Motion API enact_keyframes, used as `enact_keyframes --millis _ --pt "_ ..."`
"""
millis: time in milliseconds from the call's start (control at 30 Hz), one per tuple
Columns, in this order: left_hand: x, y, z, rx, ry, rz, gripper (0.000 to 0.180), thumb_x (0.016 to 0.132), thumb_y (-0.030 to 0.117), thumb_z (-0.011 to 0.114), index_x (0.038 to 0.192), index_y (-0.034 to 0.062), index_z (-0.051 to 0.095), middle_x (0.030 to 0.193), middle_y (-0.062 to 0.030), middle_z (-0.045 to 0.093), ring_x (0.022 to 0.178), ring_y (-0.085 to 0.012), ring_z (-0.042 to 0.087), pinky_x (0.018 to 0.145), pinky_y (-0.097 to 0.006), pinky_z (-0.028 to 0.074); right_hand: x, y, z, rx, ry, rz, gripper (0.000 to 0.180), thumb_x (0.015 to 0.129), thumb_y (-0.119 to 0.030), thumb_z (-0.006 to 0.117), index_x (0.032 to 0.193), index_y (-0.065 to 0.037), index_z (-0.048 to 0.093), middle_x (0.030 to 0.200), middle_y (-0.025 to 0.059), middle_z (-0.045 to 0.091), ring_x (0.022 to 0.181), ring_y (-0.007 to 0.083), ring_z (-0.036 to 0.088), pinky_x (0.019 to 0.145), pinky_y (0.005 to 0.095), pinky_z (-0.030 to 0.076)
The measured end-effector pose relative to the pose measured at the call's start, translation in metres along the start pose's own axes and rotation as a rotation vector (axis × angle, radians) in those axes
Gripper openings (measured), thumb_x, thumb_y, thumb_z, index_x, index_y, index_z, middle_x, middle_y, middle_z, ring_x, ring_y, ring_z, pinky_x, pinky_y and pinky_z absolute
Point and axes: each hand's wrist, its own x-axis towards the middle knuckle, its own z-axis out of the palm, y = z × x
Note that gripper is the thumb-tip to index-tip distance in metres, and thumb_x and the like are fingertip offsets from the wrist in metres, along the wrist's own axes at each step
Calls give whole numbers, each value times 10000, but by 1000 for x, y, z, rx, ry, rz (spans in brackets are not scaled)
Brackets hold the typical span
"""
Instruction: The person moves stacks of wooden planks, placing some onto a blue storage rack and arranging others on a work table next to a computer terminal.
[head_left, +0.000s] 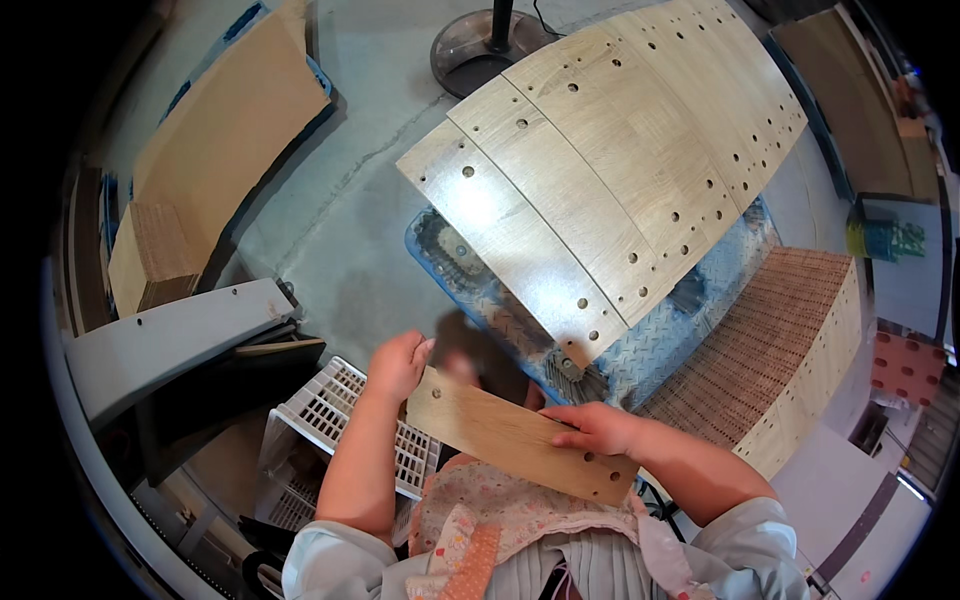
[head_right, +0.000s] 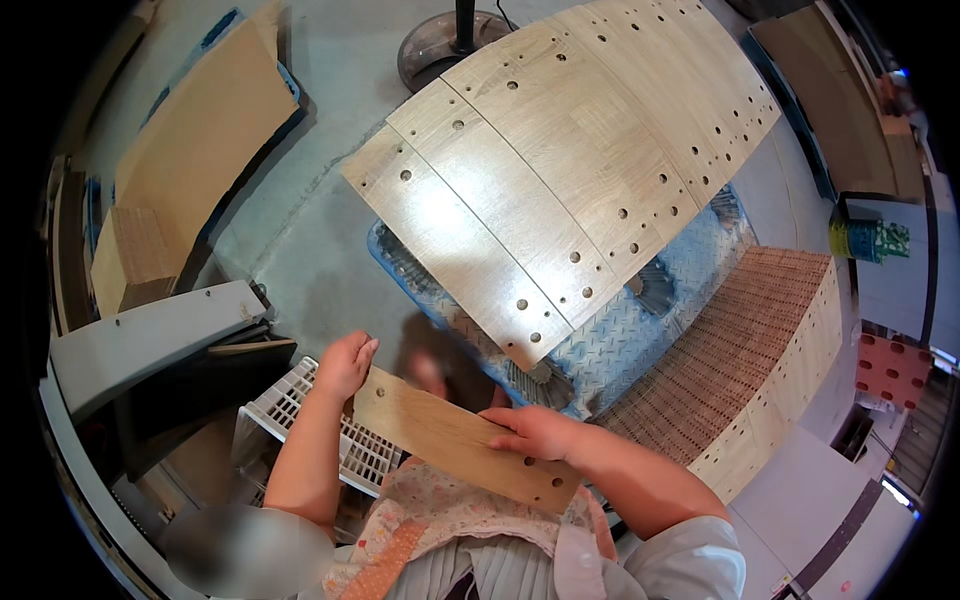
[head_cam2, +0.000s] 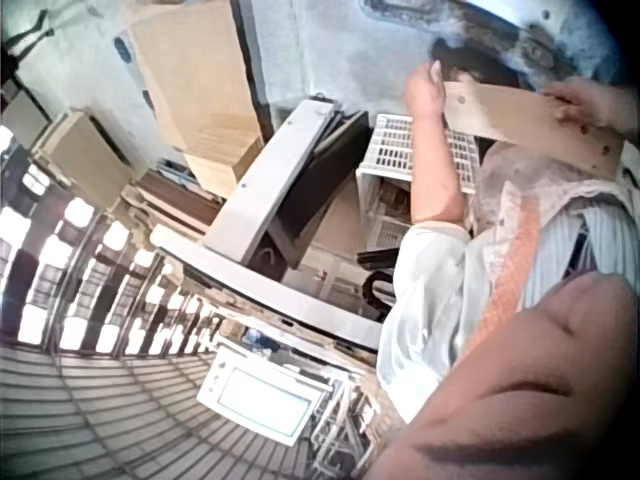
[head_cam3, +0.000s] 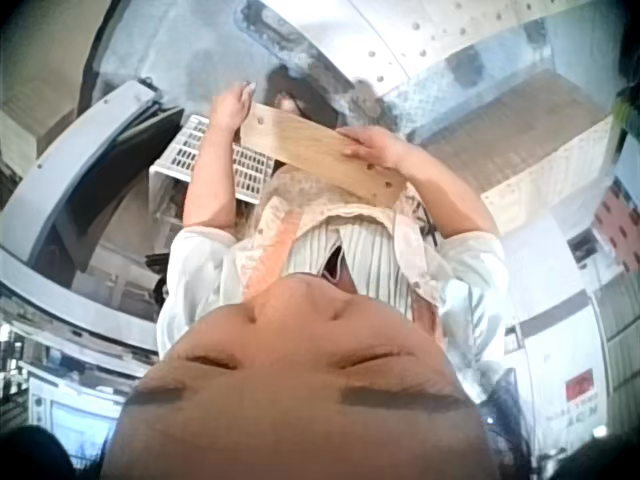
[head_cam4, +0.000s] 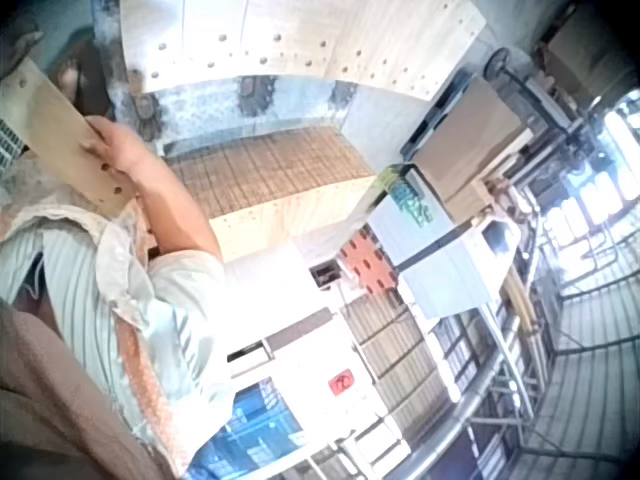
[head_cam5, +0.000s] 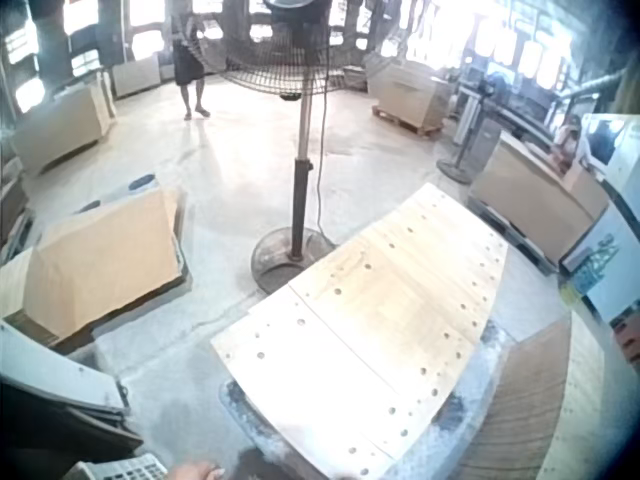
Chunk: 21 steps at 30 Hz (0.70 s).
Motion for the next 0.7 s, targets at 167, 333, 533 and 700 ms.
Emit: enact_keyframes --millis 167,333,533,700 --pt "-10 -32 -6 -129 -51 8 289 914 267 527 760 22 529 657 -132 512 603 -247 483 597 -341 426 -2 22 3 -156 108 -136 483 882 -348 548 1305 -147 429 889 151 643 649 249 631 646 374 499" --pt "-16 -56 0 -408 64 -45 337 936 290 499 748 12 534 624 -57 505 598 -176 465 598 -328 412 2 -13 -18 -269 -7 134 458 880 -397 511 1251 -131 472 897 161 638 779 325 629 710 423 487" --pt "-43 -69 3 -530 94 -161 344 949 278 484 709 33 515 664 15 467 667 -90 428 635 -252 377 10 -10 -11 -664 489 -60 428 810 -323 612 1170 -110 525 1016 141 605 913 332 590 750 427 472" --pt "-61 -91 8 -717 142 -264 339 951 269 483 689 54 501 658 36 450 647 -77 406 609 -244 361 36 -49 -28 -763 1006 -278 658 719 -274 703 1276 -51 432 1293 152 434 1201 351 399 951 469 357"
